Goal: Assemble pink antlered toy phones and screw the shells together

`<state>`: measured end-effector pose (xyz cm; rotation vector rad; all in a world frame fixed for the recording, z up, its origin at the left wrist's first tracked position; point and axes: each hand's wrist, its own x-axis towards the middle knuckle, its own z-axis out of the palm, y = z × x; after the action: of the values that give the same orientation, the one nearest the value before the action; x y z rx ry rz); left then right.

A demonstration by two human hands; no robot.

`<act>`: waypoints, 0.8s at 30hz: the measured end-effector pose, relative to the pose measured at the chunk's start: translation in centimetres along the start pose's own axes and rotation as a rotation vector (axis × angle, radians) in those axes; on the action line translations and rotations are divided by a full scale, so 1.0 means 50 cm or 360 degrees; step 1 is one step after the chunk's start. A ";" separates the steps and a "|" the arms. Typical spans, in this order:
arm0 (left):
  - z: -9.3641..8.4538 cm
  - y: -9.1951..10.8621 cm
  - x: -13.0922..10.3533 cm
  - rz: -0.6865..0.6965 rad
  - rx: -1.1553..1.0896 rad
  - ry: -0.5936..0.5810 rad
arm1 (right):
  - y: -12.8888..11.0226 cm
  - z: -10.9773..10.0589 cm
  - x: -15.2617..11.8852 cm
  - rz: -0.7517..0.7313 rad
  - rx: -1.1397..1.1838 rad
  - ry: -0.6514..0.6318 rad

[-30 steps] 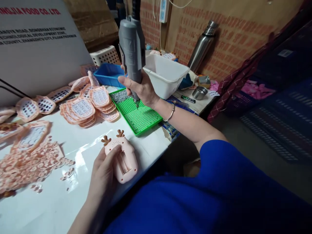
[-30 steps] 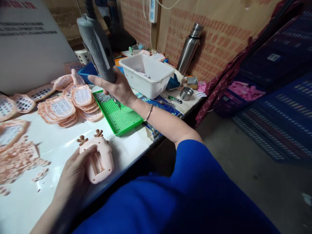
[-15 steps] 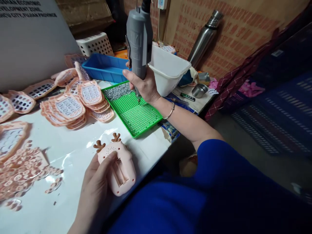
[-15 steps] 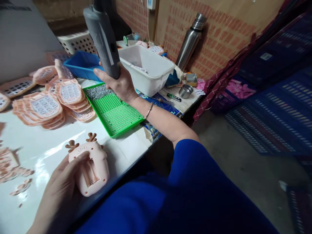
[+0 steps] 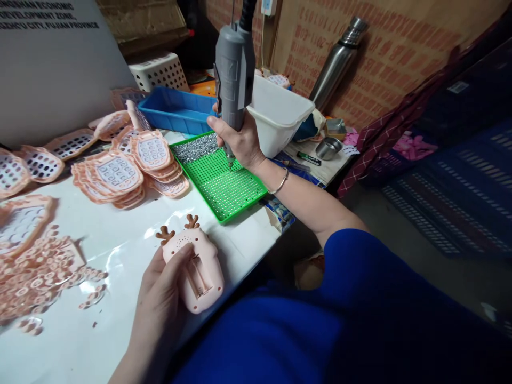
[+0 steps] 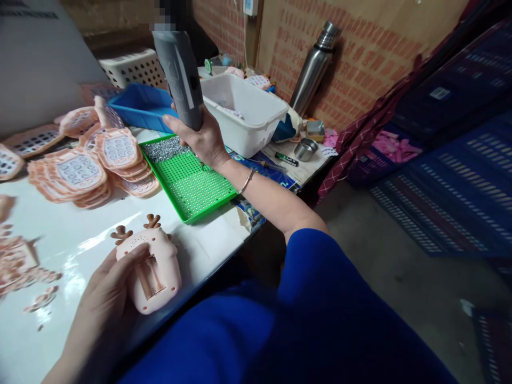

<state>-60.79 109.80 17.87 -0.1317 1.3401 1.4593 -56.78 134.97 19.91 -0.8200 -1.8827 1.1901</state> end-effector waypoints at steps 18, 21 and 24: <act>0.003 -0.008 0.014 0.0130 -0.0144 -0.0073 | -0.208 0.068 -0.186 0.0114 0.0753 -0.0595; 0.002 -0.010 0.015 0.0153 -0.0157 -0.0094 | -0.202 0.072 -0.191 0.0181 0.0770 -0.0573; 0.001 -0.010 0.014 0.0154 -0.0145 -0.0080 | -0.191 0.076 -0.190 0.0165 0.0719 -0.0637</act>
<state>-60.69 110.15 17.08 -0.0895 1.2542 1.5958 -56.32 122.03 25.26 -0.4552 -1.7752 1.8665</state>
